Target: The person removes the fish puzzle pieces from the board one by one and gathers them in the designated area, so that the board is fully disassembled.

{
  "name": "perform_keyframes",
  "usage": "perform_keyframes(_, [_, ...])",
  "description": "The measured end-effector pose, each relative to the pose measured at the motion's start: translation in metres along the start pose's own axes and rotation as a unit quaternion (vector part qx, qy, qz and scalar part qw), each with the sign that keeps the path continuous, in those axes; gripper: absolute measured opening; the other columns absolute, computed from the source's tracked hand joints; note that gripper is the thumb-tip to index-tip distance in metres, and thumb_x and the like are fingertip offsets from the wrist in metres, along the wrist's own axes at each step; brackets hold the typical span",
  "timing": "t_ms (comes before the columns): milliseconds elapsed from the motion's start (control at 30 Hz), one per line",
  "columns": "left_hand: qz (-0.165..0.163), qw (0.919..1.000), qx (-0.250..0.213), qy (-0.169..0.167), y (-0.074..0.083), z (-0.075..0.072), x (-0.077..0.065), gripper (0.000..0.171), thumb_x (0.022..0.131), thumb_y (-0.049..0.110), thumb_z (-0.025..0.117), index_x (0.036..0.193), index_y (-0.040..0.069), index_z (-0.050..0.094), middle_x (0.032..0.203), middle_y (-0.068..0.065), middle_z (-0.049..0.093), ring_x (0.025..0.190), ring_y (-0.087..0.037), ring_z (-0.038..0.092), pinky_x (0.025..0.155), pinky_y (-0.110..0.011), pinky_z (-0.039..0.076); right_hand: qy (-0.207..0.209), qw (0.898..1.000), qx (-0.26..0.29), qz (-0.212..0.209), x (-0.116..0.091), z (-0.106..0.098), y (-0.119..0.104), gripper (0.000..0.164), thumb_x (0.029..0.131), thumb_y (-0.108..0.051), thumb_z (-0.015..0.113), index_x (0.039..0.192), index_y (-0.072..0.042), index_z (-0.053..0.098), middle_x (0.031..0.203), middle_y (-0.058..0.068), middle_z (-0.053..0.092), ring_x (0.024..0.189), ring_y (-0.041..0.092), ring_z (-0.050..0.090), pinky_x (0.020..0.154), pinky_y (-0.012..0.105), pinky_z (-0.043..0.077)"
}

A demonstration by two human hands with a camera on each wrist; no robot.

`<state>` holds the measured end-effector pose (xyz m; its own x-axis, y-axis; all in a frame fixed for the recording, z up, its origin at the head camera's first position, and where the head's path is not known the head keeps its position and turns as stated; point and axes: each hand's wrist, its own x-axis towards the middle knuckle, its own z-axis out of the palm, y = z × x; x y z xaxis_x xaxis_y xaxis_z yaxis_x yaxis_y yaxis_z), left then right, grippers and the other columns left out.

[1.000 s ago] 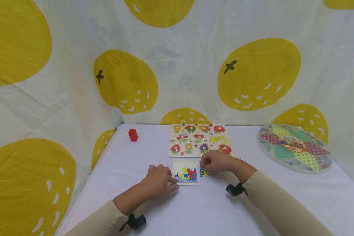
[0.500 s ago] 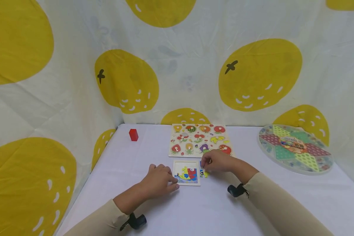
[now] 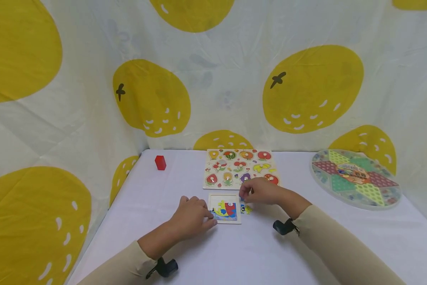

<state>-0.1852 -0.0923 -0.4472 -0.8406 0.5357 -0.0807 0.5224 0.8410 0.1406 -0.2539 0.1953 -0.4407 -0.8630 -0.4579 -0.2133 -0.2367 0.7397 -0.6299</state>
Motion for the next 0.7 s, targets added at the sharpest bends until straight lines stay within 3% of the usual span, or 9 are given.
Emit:
perform_keyframes(367, [0.010, 0.9999, 0.000, 0.003, 0.001, 0.006, 0.003, 0.030, 0.093, 0.051, 0.079, 0.113, 0.031, 0.087, 0.101, 0.006, 0.071, 0.099, -0.014, 0.058, 0.085, -0.044, 0.041, 0.003, 1.000, 0.006, 0.004, 0.001, 0.004, -0.003, 0.009, 0.096, -0.011, 0.079, 0.100, -0.020, 0.079, 0.090, -0.006, 0.069, 0.088, 0.018, 0.062, 0.080, 0.034, 0.055])
perform_keyframes(567, [0.011, 0.9999, -0.001, 0.007, 0.001, 0.007, 0.004, 0.031, 0.094, 0.053, 0.078, 0.112, 0.029, 0.087, 0.102, 0.007, 0.071, 0.099, -0.014, 0.058, 0.085, -0.045, 0.041, -0.004, 1.000, -0.007, -0.028, 0.006, 0.010, -0.012, 0.009, 0.098, -0.012, 0.078, 0.102, -0.020, 0.078, 0.089, -0.008, 0.068, 0.087, 0.017, 0.061, 0.081, 0.033, 0.054])
perform_keyframes(700, [0.015, 0.9999, -0.001, 0.008, 0.000, 0.008, 0.006, 0.031, 0.093, 0.055, 0.078, 0.110, 0.030, 0.088, 0.103, 0.007, 0.072, 0.100, -0.014, 0.059, 0.086, -0.046, 0.041, -0.022, 0.999, -0.031, -0.039, 0.013, 0.020, -0.023, 0.015, 0.097, -0.016, 0.080, 0.110, -0.022, 0.079, 0.099, -0.009, 0.069, 0.088, 0.016, 0.062, 0.082, 0.033, 0.055])
